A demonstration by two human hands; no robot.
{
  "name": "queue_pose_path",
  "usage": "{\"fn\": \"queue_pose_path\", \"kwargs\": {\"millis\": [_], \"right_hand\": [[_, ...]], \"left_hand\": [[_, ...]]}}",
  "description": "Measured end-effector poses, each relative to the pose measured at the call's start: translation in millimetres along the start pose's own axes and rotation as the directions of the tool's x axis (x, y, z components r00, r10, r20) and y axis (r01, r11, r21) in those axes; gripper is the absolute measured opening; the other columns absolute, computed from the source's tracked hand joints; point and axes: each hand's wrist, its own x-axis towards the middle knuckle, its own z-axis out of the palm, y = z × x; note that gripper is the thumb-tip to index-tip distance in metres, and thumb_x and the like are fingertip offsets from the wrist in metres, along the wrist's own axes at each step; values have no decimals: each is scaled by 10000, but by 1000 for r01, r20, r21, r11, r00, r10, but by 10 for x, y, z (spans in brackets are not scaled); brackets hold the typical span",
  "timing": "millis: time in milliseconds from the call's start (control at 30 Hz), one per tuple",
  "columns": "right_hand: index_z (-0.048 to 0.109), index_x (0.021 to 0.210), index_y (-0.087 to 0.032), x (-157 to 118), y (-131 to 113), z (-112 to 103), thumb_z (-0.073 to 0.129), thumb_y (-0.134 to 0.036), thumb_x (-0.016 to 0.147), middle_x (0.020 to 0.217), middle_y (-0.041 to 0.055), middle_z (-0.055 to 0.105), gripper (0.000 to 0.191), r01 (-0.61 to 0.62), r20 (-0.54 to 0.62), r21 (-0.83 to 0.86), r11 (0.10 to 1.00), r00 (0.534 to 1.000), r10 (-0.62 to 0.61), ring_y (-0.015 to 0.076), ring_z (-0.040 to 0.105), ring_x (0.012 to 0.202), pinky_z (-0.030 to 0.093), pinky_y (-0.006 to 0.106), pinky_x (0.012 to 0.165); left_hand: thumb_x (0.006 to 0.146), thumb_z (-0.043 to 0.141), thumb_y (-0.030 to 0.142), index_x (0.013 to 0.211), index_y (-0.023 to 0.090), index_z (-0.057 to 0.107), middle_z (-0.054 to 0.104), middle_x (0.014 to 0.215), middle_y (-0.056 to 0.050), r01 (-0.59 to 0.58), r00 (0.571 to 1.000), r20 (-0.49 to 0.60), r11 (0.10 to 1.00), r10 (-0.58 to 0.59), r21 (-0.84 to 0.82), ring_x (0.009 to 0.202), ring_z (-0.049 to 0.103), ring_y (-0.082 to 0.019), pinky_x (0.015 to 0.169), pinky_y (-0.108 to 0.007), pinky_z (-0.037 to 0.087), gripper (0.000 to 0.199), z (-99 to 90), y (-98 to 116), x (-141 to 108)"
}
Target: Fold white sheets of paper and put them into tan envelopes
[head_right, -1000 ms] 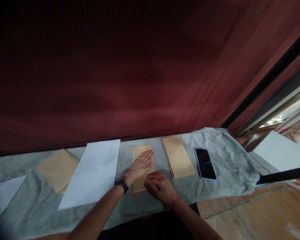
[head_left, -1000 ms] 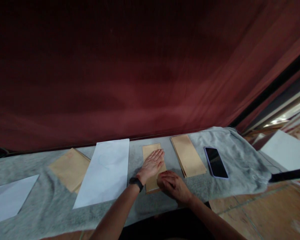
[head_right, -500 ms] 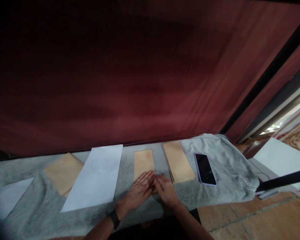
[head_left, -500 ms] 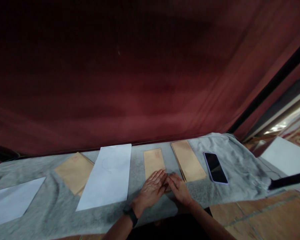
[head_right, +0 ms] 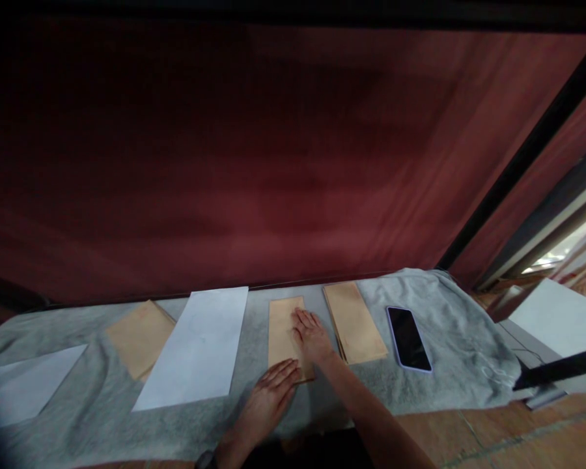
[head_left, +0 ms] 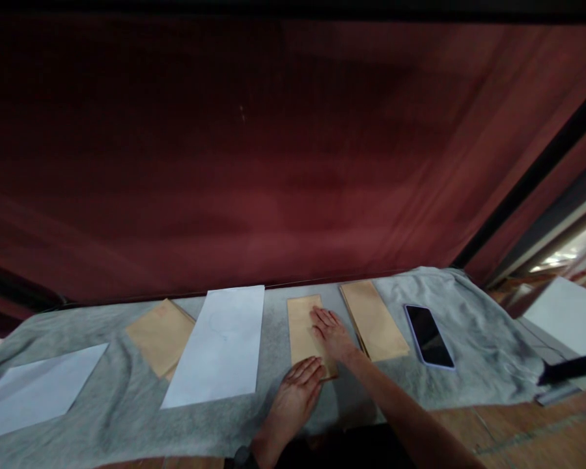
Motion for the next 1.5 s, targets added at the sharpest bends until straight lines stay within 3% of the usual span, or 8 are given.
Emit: {"fn": "queue_pose_path", "kwargs": {"millis": [200,400,667,933,1067,1233,1367,1500], "right_hand": [[433,1530,-173,13,34,65,378,-297,1052,1551,96,480,497,-22,-45,-52,998,999,20,202,441,1446,321,448,1222],[475,1502,-151,-404,-42,-20,407,-271,1035,1528,125,505,486,54,-76,-15,998,996,-55,217,464,1430,349,461,1207],[449,1518,-214,-966,-154,-369,389,-258,1064,1547,82,490,460,157,69,91,983,984,-163,200,482,1416,388,463,1197],[480,1500,-224,-1262,-278,-497,486,-209,1009,1496,77,557,491,146,14,134,980,989,-149,206,553,1353,432,435,1176],[532,1457,-257,-1267,-313,-515,490,-198,1009,1446,56,608,454,99,-5,183,978,995,-100,195,598,1300,461,415,1150],[625,1359,-285,-1225,-299,-525,503,-236,1019,1393,46,652,365,65,-4,227,972,998,-66,206,626,1267,487,424,1120],[653,1324,-293,-1220,-290,-504,504,-236,1024,1362,40,674,339,42,-10,241,970,999,-41,200,648,1233,487,415,1113],[679,1279,-285,-1219,-274,-452,514,-211,1019,1321,49,700,317,31,-28,257,966,999,-24,196,664,1202,499,406,1086]], "left_hand": [[986,500,179,1337,249,630,650,1394,-33,-7,999,-37,1000,7,12,1289,611,-189,1086,-385,540,381,11,1,-11],[978,502,172,1368,243,607,648,1396,-39,-17,999,-34,1000,17,4,1280,619,-194,1085,-395,541,410,-16,-15,11],[982,481,165,1362,231,612,661,1376,-58,-17,999,-47,1000,17,-15,1274,624,-192,1084,-387,544,407,39,-46,-5],[1005,503,249,1356,245,616,661,1377,-46,12,1000,-9,995,-13,-95,1272,622,-199,1092,-405,533,369,-72,-9,42],[1028,458,255,1255,243,676,710,1289,-44,63,998,16,988,-61,-143,1221,648,-185,1079,-385,532,314,-49,-134,220],[1013,465,287,1430,177,531,479,1559,-110,93,994,63,996,-94,12,1452,431,-237,1195,-467,390,436,161,-471,686],[1029,417,335,1505,173,438,447,1582,-107,86,993,73,992,-93,87,1499,352,-227,1235,-479,301,503,336,-675,1019],[1035,377,318,1516,171,421,450,1582,-100,91,992,74,988,-101,127,1496,359,-219,1238,-456,284,506,417,-710,1101]]}}
